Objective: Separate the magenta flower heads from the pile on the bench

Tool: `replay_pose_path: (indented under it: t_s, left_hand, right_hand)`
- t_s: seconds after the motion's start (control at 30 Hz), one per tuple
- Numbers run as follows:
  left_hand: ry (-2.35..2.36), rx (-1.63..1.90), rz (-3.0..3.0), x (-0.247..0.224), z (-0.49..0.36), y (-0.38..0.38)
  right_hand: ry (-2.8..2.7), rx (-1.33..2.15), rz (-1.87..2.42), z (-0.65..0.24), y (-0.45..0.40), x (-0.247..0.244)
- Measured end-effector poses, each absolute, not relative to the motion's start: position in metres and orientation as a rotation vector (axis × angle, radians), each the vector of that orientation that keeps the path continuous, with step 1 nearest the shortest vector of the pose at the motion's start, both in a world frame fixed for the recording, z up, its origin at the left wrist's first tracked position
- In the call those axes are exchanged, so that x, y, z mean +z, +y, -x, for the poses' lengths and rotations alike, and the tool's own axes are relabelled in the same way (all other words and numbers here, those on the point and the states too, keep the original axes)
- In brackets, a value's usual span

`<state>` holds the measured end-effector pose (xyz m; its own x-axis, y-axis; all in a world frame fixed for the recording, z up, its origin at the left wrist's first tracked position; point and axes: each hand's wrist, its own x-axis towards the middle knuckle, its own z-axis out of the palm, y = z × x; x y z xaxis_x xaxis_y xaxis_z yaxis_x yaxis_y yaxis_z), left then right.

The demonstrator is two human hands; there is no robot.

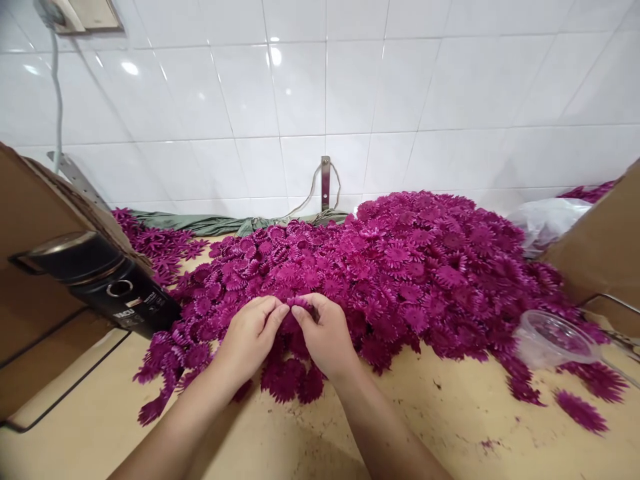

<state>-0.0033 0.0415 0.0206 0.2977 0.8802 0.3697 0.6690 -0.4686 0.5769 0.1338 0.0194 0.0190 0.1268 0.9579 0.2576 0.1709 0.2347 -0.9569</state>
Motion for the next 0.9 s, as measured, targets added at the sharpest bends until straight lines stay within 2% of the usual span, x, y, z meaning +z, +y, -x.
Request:
replay_pose_path:
  t_s: [0.2,0.37,0.57,0.9]
  left_hand:
    - [1.258,1.247,-2.202,0.027,0.0,0.024]
    - [1.126,1.206,-2.046,0.026,-0.017,0.024]
    - [1.178,1.222,-1.864,0.019,-0.021,0.034]
    - [1.109,1.163,-1.639,0.019,-0.024,0.027]
  right_hand:
    - [-1.341,0.673,1.352,-0.136,0.017,0.026]
    - [-1.262,0.752,1.384,-0.138,0.018,0.025]
    - [-1.278,1.007,1.19,-0.146,0.01,0.025]
    - [-1.223,0.833,1.253,-0.144,0.014,0.018]
